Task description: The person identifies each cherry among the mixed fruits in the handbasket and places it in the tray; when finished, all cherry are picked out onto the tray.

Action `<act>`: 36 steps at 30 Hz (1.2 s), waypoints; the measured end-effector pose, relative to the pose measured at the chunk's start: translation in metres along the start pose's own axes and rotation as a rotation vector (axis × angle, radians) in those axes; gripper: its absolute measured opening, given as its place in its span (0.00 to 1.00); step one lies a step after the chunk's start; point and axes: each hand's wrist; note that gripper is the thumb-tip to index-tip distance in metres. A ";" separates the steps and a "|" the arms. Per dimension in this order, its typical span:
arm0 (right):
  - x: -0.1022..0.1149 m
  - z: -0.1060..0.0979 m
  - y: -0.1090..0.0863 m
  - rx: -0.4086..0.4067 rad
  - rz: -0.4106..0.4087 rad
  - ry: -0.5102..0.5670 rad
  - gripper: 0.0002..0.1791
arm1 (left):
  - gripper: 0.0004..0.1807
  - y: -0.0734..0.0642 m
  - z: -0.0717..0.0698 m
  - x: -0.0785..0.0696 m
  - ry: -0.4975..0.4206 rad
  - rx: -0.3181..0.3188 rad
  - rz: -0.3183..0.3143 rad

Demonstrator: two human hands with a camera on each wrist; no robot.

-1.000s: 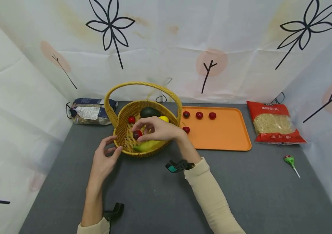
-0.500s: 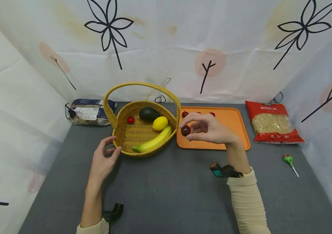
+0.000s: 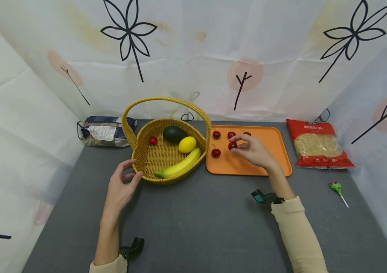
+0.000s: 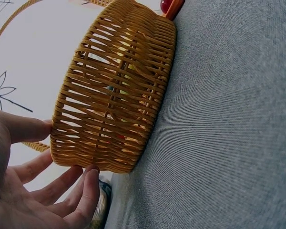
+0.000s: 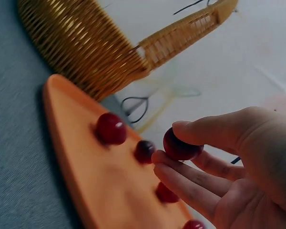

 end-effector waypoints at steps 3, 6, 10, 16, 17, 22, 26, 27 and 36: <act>-0.013 0.005 0.005 -0.009 0.031 -0.020 0.21 | 0.30 0.000 0.000 0.000 0.002 0.000 -0.006; -0.022 0.009 0.010 -0.024 0.032 -0.051 0.20 | 0.30 0.000 0.000 -0.001 0.002 0.000 -0.009; -0.029 0.012 0.014 -0.033 0.047 -0.076 0.20 | 0.30 0.000 0.000 -0.001 0.003 0.002 -0.013; -0.034 0.014 0.012 -0.051 0.057 -0.087 0.19 | 0.30 0.000 0.000 -0.002 0.009 0.006 -0.017; -0.034 0.014 0.012 -0.056 0.059 -0.091 0.19 | 0.30 0.000 0.000 -0.002 0.009 0.006 -0.016; -0.037 0.014 0.010 -0.067 0.071 -0.101 0.19 | 0.30 -0.001 0.000 -0.002 0.010 0.000 -0.007; -0.039 0.013 0.009 -0.068 0.066 -0.102 0.19 | 0.29 -0.001 0.000 -0.002 0.009 -0.002 -0.002; -0.039 0.013 0.009 -0.067 0.062 -0.099 0.20 | 0.30 0.000 0.000 -0.002 0.008 -0.001 -0.002; -0.038 0.009 0.006 -0.070 0.046 -0.079 0.23 | 0.29 -0.001 0.000 -0.003 0.010 0.000 -0.015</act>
Point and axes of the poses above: each hand's wrist, its own y-axis towards the middle knuckle, its own z-axis out of the palm, x = y × z, and after that the axes turned 4 degrees about x, right-handed
